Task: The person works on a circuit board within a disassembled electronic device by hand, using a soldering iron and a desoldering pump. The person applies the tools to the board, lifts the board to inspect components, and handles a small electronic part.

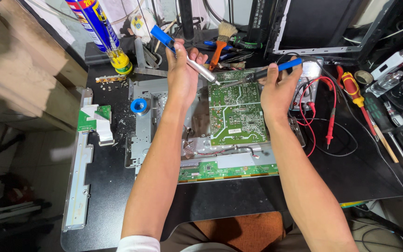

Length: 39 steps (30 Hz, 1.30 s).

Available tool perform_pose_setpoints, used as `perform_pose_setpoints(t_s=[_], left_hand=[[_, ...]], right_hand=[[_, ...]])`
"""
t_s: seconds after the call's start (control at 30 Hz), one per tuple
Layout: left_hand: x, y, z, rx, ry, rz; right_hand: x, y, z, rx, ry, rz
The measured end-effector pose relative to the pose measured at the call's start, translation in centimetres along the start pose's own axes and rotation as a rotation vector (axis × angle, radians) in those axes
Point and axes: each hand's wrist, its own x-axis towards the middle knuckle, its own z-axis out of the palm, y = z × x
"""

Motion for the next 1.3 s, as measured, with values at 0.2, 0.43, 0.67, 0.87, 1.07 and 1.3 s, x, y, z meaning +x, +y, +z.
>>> perform_pose_setpoints(t_s=[0.2,0.43,0.67,0.87,1.07,1.3], left_hand=[[0.1,-0.3,-0.1,0.012,-0.005,-0.015],[-0.1,-0.5,0.0,0.022,-0.035,0.009],[-0.3,-0.6,0.2,0.037,-0.035,-0.002],[-0.5,-0.3,0.5,0.051,-0.034,0.001],[-0.6,-0.1,0.8,0.059,-0.042,0.009],[-0.7,-0.2,1.0,0.020,-0.052,0.012]], right_hand=[[0.0,-0.1,0.0,-0.028,0.003,0.002],[0.0,0.3,-0.1,-0.033,0.002,-0.008],[0.0,0.5,-0.1,-0.037,0.007,-0.012],[0.1,0.6,-0.1,-0.032,0.001,-0.007],[0.1,0.5,-0.2,-0.010,-0.009,0.000],[0.1,0.5,-0.2,-0.022,-0.009,-0.016]])
